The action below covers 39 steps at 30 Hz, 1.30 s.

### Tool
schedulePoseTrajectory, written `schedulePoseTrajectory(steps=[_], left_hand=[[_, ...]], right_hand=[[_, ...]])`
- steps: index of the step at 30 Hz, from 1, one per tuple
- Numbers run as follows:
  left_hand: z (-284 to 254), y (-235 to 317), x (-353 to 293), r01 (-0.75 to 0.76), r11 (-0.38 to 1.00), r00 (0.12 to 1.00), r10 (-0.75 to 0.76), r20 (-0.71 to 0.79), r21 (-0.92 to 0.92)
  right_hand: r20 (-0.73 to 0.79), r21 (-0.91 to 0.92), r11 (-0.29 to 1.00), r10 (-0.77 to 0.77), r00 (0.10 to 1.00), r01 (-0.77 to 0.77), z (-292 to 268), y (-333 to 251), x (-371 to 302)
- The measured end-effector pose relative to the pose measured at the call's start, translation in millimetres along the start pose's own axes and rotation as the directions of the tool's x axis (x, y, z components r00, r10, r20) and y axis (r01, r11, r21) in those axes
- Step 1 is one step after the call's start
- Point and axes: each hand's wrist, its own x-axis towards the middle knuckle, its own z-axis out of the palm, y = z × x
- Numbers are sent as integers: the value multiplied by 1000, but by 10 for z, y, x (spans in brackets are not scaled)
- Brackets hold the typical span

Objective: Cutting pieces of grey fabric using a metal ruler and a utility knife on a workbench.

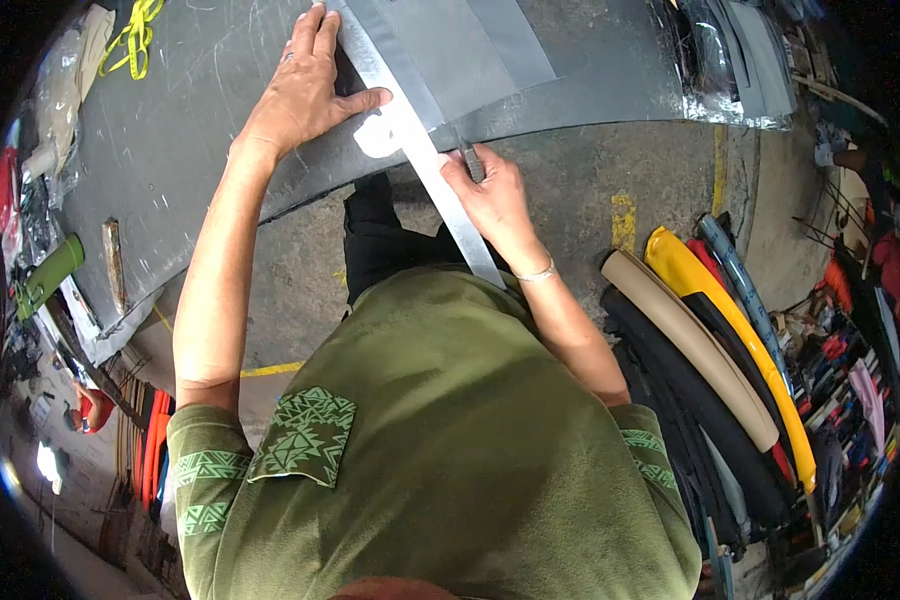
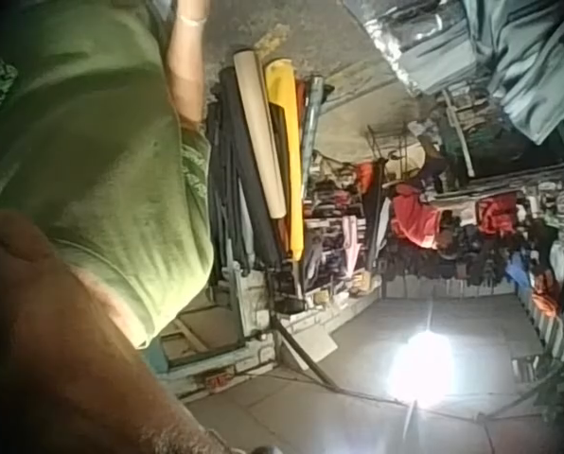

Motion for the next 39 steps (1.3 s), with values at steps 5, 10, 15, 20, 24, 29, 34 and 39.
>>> schedulePoseTrajectory(steps=[5, 10, 15, 20, 24, 29, 34, 39], left_hand=[[-194, 1155, 1082, 310, 697, 580, -677, 453, 646], [-165, 729, 731, 181, 889, 892, -328, 310, 420], [-131, 466, 321, 79, 993, 986, -90, 142, 85], [-186, 915, 780, 233, 726, 691, -592, 415, 647], [-296, 1190, 1103, 213, 655, 516, -705, 486, 725], [-329, 1216, 1114, 212, 657, 526, -701, 482, 724], [-303, 1194, 1110, 218, 675, 551, -681, 482, 705], [-86, 683, 503, 45, 979, 998, -53, 35, 198]], right_hand=[[-60, -399, 910, 98, 993, -114, -495, -508, -111], [113, -477, 798, -361, 926, 370, -548, -694, 31], [201, -342, 848, -354, 913, 404, -82, -1001, 404], [130, -492, 695, -538, 833, 525, 208, -994, 755], [142, -499, 670, -562, 815, 549, 268, -947, 875], [152, -516, 713, -470, 870, 475, 275, -989, 850], [144, -530, 707, -469, 871, 468, 254, -972, 867], [163, -512, 641, -581, 797, 572, 292, -1050, 858]])
